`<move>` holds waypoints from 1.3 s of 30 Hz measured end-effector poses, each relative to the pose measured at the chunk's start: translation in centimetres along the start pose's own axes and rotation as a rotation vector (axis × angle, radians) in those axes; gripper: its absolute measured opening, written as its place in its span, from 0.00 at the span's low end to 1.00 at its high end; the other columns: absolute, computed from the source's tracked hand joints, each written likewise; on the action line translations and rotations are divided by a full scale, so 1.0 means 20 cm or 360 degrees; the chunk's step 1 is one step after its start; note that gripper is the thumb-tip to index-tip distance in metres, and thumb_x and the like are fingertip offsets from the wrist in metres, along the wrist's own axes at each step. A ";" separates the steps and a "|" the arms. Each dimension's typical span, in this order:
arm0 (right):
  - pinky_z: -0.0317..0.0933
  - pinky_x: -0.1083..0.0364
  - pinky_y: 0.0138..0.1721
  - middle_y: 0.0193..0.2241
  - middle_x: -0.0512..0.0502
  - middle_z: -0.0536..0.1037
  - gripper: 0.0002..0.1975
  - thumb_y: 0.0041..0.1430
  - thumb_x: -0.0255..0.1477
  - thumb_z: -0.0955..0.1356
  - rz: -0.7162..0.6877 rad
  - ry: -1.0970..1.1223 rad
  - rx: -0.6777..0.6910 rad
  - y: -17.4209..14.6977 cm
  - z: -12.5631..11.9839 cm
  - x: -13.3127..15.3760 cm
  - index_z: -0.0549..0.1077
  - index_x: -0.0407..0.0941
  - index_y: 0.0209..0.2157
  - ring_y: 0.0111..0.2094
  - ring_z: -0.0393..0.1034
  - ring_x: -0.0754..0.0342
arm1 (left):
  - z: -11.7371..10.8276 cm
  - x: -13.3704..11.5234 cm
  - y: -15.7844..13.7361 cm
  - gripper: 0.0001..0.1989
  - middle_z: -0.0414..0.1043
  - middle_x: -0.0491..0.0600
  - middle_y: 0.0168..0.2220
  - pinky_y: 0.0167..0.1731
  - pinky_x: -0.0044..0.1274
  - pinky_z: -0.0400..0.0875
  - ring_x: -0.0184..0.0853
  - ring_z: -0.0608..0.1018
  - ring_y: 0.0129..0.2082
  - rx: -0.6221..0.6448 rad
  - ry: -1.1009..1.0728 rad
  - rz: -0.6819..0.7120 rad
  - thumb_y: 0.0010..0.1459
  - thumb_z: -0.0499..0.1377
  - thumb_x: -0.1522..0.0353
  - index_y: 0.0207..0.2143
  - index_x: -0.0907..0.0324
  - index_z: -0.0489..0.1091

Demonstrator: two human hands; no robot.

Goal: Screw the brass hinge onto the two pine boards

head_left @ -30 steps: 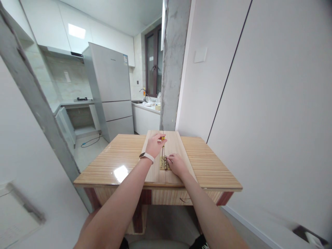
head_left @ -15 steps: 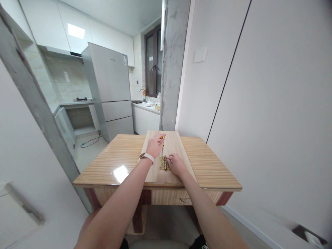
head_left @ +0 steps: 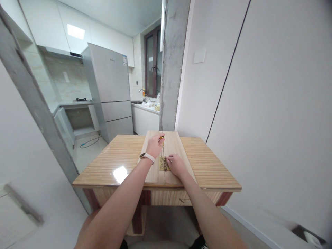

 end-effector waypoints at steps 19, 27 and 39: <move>0.57 0.55 0.53 0.46 0.43 0.79 0.16 0.71 0.33 0.62 0.0008 0.0003 -0.0014 0.00 0.00 0.00 0.81 0.49 0.46 0.50 0.67 0.51 | 0.00 0.00 -0.01 0.14 0.77 0.52 0.48 0.44 0.26 0.79 0.33 0.80 0.42 0.0023 0.0030 0.0030 0.66 0.58 0.69 0.52 0.55 0.75; 0.56 0.55 0.54 0.46 0.43 0.79 0.16 0.71 0.33 0.62 0.0000 -0.0005 -0.0012 0.00 0.00 0.00 0.81 0.49 0.46 0.50 0.67 0.51 | -0.02 0.00 0.01 0.11 0.75 0.51 0.43 0.43 0.27 0.78 0.31 0.79 0.36 -0.0077 0.0152 0.0020 0.60 0.64 0.70 0.45 0.56 0.79; 0.56 0.56 0.55 0.46 0.43 0.79 0.16 0.71 0.33 0.62 0.0008 -0.0018 -0.0014 0.00 -0.01 0.01 0.81 0.49 0.47 0.50 0.67 0.51 | -0.02 0.00 -0.01 0.13 0.75 0.51 0.46 0.41 0.25 0.79 0.31 0.80 0.37 -0.0027 0.0056 -0.0016 0.60 0.64 0.67 0.48 0.55 0.78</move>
Point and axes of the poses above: each hand's wrist, its own y-axis towards the middle knuckle, its own z-axis out of the palm, x = y × z, the point moved 5 cm from there along y, towards the middle knuckle
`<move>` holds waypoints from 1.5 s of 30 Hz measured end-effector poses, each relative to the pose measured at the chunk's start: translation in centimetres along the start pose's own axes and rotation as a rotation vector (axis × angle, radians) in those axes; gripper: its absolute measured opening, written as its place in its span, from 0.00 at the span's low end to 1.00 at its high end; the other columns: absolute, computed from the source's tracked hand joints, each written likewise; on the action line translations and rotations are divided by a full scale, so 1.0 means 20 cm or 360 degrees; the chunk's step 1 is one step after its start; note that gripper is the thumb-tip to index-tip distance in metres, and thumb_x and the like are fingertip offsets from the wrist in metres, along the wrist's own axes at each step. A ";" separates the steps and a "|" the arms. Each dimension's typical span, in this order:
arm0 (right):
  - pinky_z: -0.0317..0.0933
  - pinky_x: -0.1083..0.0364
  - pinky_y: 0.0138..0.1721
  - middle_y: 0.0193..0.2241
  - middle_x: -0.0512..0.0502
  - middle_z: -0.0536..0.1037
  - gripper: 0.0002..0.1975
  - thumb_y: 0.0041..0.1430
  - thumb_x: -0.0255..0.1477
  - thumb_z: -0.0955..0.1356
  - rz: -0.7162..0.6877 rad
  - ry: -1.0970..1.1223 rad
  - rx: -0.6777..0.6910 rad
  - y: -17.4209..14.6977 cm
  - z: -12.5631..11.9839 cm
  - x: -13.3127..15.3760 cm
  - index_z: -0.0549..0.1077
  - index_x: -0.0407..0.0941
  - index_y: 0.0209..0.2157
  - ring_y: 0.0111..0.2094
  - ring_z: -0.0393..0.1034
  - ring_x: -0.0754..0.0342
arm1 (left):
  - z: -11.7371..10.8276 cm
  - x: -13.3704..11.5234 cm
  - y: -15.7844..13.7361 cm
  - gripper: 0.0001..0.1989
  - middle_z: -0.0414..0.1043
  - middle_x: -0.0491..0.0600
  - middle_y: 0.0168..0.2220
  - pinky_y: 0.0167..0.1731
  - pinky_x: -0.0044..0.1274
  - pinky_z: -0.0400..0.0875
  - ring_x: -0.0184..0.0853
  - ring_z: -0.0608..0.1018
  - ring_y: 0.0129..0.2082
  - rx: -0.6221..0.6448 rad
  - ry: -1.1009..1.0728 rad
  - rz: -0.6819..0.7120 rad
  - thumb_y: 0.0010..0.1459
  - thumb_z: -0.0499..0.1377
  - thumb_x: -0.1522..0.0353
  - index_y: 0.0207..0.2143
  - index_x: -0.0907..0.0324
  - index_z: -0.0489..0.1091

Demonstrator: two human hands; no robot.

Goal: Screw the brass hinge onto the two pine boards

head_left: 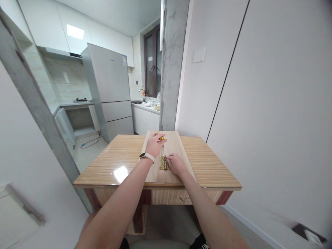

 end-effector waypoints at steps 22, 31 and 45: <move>0.56 0.55 0.54 0.45 0.43 0.78 0.16 0.71 0.32 0.62 0.0002 0.0013 0.0000 0.00 0.01 -0.01 0.81 0.49 0.47 0.50 0.67 0.51 | 0.04 0.00 0.01 0.13 0.79 0.51 0.44 0.44 0.27 0.78 0.33 0.80 0.38 0.0128 0.0020 -0.0015 0.61 0.61 0.72 0.48 0.56 0.77; 0.57 0.55 0.54 0.46 0.42 0.79 0.16 0.71 0.33 0.62 0.0019 0.0014 0.0014 0.00 0.00 -0.01 0.81 0.49 0.48 0.51 0.67 0.50 | 0.04 0.01 -0.01 0.15 0.75 0.52 0.49 0.42 0.25 0.80 0.32 0.80 0.42 0.0125 -0.0105 -0.0015 0.63 0.61 0.68 0.51 0.55 0.76; 0.56 0.55 0.54 0.46 0.42 0.78 0.16 0.71 0.33 0.62 0.0023 0.0017 0.0012 0.00 0.01 -0.01 0.81 0.49 0.47 0.50 0.67 0.51 | 0.03 0.00 -0.01 0.18 0.77 0.52 0.47 0.45 0.26 0.79 0.33 0.80 0.43 0.0165 -0.0027 0.0046 0.65 0.56 0.74 0.55 0.55 0.73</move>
Point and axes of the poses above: each hand's wrist, its own y-axis towards the middle knuckle, its own z-axis out of the palm, x = y × z, the point moved 5 cm from there along y, towards the middle knuckle
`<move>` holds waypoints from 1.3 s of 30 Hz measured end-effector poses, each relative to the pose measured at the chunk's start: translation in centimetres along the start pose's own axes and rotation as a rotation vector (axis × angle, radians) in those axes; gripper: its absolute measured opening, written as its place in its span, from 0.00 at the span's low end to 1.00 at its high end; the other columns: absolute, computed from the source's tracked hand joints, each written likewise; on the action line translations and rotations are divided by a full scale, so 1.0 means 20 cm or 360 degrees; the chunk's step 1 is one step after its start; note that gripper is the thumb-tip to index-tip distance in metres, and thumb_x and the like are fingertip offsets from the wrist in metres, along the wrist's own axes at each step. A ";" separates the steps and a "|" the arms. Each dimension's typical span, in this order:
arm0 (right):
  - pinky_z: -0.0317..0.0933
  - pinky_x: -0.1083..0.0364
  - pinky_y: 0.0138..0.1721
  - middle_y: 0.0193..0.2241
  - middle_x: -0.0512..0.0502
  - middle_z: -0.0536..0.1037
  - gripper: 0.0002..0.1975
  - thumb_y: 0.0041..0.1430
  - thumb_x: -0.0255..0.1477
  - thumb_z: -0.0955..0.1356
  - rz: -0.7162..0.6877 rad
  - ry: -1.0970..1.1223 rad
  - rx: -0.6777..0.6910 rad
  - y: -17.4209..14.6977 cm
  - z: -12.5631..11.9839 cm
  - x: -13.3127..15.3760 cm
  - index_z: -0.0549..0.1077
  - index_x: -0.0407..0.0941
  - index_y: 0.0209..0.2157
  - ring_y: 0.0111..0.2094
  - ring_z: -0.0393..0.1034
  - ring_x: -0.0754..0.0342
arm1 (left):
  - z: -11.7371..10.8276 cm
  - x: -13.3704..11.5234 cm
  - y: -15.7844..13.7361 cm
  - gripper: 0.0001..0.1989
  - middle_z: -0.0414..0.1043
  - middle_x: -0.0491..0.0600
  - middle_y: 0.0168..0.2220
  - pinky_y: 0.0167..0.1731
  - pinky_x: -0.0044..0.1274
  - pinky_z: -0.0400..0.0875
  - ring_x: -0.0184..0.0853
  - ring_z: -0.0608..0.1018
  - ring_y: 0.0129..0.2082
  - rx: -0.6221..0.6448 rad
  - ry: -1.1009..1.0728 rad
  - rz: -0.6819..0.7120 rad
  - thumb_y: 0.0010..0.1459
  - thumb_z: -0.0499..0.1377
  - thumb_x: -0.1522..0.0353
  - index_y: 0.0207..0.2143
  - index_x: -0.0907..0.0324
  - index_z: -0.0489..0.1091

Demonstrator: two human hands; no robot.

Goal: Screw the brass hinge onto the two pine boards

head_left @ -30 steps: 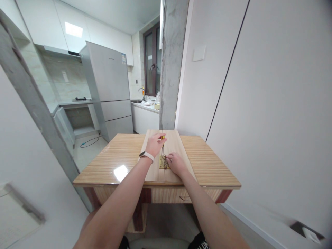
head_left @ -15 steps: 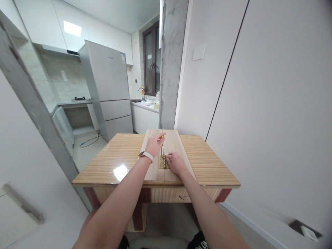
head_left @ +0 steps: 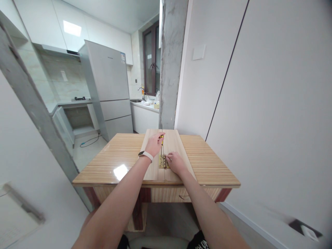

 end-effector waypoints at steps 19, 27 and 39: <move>0.56 0.55 0.55 0.46 0.43 0.79 0.16 0.71 0.33 0.62 0.0001 0.0029 -0.0002 0.00 0.00 0.00 0.81 0.49 0.47 0.51 0.67 0.50 | -0.02 -0.01 -0.02 0.16 0.78 0.52 0.49 0.47 0.28 0.78 0.34 0.80 0.44 -0.0045 0.0030 -0.0023 0.64 0.59 0.70 0.54 0.55 0.75; 0.56 0.54 0.55 0.47 0.42 0.79 0.17 0.72 0.33 0.61 -0.0014 0.0019 0.0011 0.00 0.00 0.01 0.81 0.49 0.48 0.51 0.66 0.50 | -0.05 -0.01 -0.01 0.12 0.78 0.50 0.43 0.42 0.26 0.78 0.32 0.81 0.35 -0.0162 0.0169 -0.0070 0.60 0.65 0.67 0.47 0.55 0.79; 0.56 0.55 0.54 0.45 0.43 0.79 0.16 0.71 0.33 0.62 -0.0024 0.0012 -0.0012 0.00 -0.01 0.01 0.81 0.49 0.48 0.50 0.67 0.50 | -0.02 0.02 -0.02 0.15 0.79 0.51 0.46 0.42 0.25 0.79 0.33 0.81 0.40 -0.0017 -0.0016 -0.0154 0.63 0.61 0.68 0.52 0.55 0.76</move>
Point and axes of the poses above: each hand's wrist, its own y-axis towards the middle knuckle, its own z-axis out of the palm, x = y × z, the point moved 5 cm from there along y, towards the middle knuckle
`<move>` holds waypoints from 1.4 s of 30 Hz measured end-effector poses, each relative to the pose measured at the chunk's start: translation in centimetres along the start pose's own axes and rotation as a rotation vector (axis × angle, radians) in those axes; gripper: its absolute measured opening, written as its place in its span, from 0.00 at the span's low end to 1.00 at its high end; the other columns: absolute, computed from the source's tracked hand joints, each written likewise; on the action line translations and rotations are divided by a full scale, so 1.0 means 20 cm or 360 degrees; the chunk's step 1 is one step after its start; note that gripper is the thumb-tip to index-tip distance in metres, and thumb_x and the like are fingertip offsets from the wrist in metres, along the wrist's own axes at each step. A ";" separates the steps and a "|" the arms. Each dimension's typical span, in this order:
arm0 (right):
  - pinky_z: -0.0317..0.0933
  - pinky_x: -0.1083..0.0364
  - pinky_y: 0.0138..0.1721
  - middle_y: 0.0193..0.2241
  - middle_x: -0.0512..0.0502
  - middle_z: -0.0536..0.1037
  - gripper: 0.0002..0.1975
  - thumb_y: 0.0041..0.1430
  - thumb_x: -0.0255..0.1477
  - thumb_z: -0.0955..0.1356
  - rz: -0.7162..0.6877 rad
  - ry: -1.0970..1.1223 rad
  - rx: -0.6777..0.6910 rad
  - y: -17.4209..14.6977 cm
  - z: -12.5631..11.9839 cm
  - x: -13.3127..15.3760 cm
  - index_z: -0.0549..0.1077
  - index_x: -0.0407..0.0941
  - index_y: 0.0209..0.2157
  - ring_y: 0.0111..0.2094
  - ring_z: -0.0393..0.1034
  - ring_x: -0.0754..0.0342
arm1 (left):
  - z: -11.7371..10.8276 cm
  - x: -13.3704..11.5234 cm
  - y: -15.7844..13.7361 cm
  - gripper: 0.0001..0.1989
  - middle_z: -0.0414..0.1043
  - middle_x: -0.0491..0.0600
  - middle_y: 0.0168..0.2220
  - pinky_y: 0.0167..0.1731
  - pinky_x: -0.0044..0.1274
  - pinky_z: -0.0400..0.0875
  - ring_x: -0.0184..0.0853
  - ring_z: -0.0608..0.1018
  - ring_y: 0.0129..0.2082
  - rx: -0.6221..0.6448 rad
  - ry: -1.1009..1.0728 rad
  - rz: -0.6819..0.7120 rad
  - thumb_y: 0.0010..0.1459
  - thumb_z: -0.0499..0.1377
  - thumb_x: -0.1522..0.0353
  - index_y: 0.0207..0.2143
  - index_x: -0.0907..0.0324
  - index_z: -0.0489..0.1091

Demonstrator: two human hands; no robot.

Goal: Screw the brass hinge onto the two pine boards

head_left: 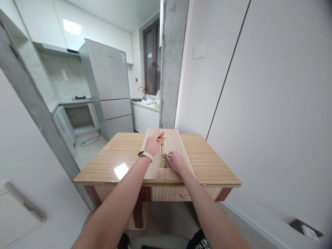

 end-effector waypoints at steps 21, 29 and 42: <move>0.55 0.55 0.54 0.46 0.42 0.79 0.17 0.72 0.32 0.61 -0.0016 -0.0023 0.0014 0.00 0.00 0.01 0.81 0.48 0.47 0.50 0.66 0.50 | -0.01 -0.02 0.00 0.13 0.77 0.51 0.46 0.41 0.24 0.79 0.31 0.80 0.36 -0.0125 0.0053 0.0042 0.59 0.66 0.65 0.47 0.55 0.80; 0.55 0.55 0.54 0.45 0.43 0.79 0.16 0.71 0.33 0.62 -0.0007 -0.0008 0.0016 0.00 0.02 -0.01 0.81 0.50 0.47 0.50 0.67 0.51 | -0.02 -0.03 0.01 0.12 0.77 0.51 0.44 0.45 0.26 0.77 0.31 0.80 0.36 -0.0104 0.0169 0.0109 0.62 0.62 0.70 0.47 0.56 0.79; 0.54 0.55 0.56 0.47 0.42 0.78 0.17 0.72 0.33 0.61 0.0015 -0.0023 0.0053 0.01 0.01 0.00 0.81 0.49 0.48 0.52 0.66 0.51 | -0.03 -0.04 0.00 0.11 0.75 0.49 0.40 0.43 0.25 0.76 0.30 0.79 0.34 -0.0189 0.0205 0.0055 0.58 0.66 0.67 0.45 0.55 0.80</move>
Point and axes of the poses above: each hand's wrist, its own y-axis towards the middle knuckle, its own z-axis out of the palm, x = y × z, the point moved 5 cm from there along y, towards the middle knuckle
